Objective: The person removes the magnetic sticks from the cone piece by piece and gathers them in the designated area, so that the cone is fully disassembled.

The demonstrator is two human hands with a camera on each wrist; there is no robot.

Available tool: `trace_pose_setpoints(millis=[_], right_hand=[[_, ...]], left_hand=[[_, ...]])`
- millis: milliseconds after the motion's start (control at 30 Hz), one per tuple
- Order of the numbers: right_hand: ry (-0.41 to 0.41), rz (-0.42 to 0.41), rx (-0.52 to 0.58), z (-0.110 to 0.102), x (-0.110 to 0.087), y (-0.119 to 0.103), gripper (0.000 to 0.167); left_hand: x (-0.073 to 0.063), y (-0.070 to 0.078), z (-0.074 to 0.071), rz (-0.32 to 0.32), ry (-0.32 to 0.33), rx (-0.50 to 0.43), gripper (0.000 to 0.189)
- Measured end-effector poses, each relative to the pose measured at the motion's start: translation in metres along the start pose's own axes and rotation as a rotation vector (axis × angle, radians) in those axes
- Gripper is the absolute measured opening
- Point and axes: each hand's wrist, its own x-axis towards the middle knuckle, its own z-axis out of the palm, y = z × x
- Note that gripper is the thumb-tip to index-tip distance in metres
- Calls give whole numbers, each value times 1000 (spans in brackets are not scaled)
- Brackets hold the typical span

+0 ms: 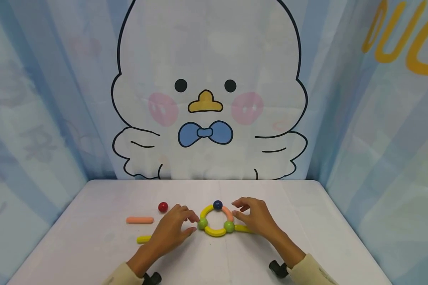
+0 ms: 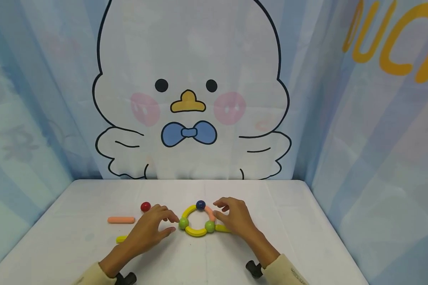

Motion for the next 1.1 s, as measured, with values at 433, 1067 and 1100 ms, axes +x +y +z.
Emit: trace_pose_setpoints(millis=[433, 1067, 1100], right_hand=[[-84, 43, 22, -7, -15, 20, 25], [-185, -136, -24, -6, -19, 26, 24], [-188, -139, -30, -6, -19, 26, 24]], left_hand=[[22, 22, 25, 93, -47, -118, 25], [50, 47, 58, 180, -103, 23, 30], [51, 47, 59, 184, -100, 25, 30]])
